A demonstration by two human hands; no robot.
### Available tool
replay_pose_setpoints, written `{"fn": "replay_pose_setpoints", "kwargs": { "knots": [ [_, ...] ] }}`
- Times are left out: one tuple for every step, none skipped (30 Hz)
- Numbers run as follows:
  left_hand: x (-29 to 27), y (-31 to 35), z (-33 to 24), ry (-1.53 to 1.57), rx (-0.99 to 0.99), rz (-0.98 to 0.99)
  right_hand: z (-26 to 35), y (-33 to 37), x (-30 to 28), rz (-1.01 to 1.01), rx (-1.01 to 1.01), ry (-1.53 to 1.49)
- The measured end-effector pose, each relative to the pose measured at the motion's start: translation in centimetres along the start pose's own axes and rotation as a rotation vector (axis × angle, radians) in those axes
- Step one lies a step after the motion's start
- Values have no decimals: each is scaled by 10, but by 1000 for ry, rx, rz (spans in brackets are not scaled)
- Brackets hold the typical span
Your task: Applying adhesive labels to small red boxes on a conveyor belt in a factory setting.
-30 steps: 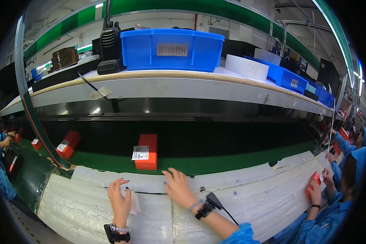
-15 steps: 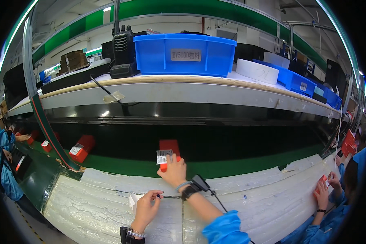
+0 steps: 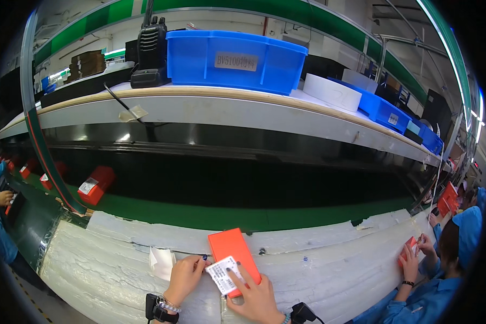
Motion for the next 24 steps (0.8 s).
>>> {"fn": "replay_pose_setpoints", "kwargs": {
  "knots": [
    [0, 0, -2, 1, -2, 6, 2, 2, -5, -3, -136, 57],
    [0, 0, -7, -4, -7, 106, 3, 3, -9, -6, -271, 113],
    [1, 0, -10, -8, -10, 206, -1, 2, -11, -3, -267, 114],
    [0, 0, -13, -8, -12, 211, -5, 1, -8, 91, -274, -8],
    [1, 0, -15, 29, -38, 263, -9, 0, -6, 185, -280, -131],
    [1, 1, -16, 67, -64, 315, -14, -4, -8, 187, -277, -131],
    [-1, 1, -17, 67, -64, 316, -17, -8, -9, 230, -324, -138],
    [-1, 1, -17, 90, -95, 362, -19, -12, -8, 273, -371, -145],
    [-2, 2, -16, 113, -126, 408, -20, -17, -6, 273, -372, -146],
    [-4, 3, -16, 113, -126, 408, -21, -23, -4, 237, -347, -191],
    [-4, 5, -15, 223, -177, 449, -21, -27, 0, 200, -324, -237],
    [-5, 6, -16, 333, -228, 487, -21, -31, 6, 201, -324, -238],
    [-6, 6, -17, 334, -227, 489, -19, -35, 10, 134, -323, -317],
    [-8, 5, -19, 424, -284, 482, -17, -39, 13, 67, -322, -396],
    [-8, 4, -19, 515, -341, 474, -15, -42, 17, 67, -320, -396],
    [-7, 4, -17, 514, -341, 472, -11, -44, 19, 34, -314, -484],
    [-7, 3, -13, 538, -307, 403, -8, -47, 20, 0, -306, -571],
    [-7, 1, -12, 562, -272, 335, -6, -51, 22, 1, -306, -572],
    [-8, 1, -11, 561, -274, 334, -5, -56, 24, 49, -194, -757],
    [-9, 0, -12, 570, -228, 326, -5, -61, 25, 98, -78, -940],
    [-9, -1, -14, 579, -182, 318, -3, -64, 23, 99, -77, -941],
    [-10, -2, -16, 580, -182, 319, -3, -68, 20, 80, -27, -917],
    [-12, -3, -20, 577, -130, 306, -4, -70, 19, 62, 22, -893],
    [-14, -3, -24, 573, -78, 293, -4, -70, 21, 62, 24, -892]
  ]
}}
Point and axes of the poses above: each hand's wrist, its own y-axis away from the middle knuckle, its own x-axis out of the palm, z = x × y, the point moved 3 cm from there along -y, towards the middle knuckle, and after that the axes turned 14 degrees about -z, right-handed, at the moved point
